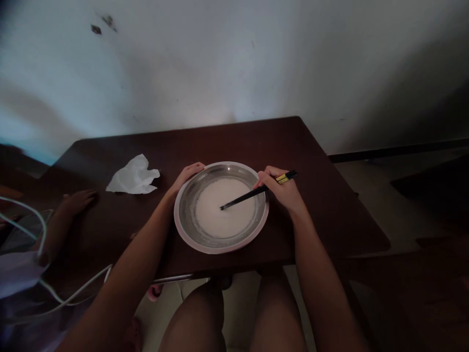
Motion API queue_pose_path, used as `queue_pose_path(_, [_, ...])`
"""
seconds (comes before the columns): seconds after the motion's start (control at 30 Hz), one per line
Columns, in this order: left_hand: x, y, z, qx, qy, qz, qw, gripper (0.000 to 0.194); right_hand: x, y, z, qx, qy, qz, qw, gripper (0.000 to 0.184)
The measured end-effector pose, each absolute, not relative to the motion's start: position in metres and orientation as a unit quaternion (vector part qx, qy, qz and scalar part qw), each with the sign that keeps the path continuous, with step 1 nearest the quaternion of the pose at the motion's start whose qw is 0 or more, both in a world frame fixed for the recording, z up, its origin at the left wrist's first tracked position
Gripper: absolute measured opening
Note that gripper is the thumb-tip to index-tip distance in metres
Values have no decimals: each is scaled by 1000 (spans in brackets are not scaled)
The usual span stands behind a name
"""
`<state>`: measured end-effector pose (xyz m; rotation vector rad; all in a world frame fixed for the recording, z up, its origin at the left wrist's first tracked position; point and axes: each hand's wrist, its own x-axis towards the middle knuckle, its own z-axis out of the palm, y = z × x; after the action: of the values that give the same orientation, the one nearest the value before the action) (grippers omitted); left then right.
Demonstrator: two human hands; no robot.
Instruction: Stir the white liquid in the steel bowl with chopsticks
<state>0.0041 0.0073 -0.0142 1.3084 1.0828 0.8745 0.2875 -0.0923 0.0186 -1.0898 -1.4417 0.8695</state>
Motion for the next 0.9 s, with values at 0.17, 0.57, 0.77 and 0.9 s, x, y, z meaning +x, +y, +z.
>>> queue_pose_path(0.17, [5, 6, -12, 548, 460, 379, 587, 26, 288, -92, 18, -463, -593, 347, 560, 32])
queue_pose_path(0.57, [5, 6, -13, 553, 464, 382, 577, 24, 289, -92, 17, -449, -604, 374, 543, 32])
queue_pose_path(0.77, [5, 6, -12, 546, 457, 384, 587, 23, 289, -93, 18, -443, -601, 376, 548, 33])
queue_pose_path(0.9, [5, 5, -11, 538, 459, 382, 595, 22, 288, -93, 19, -458, -611, 357, 538, 28])
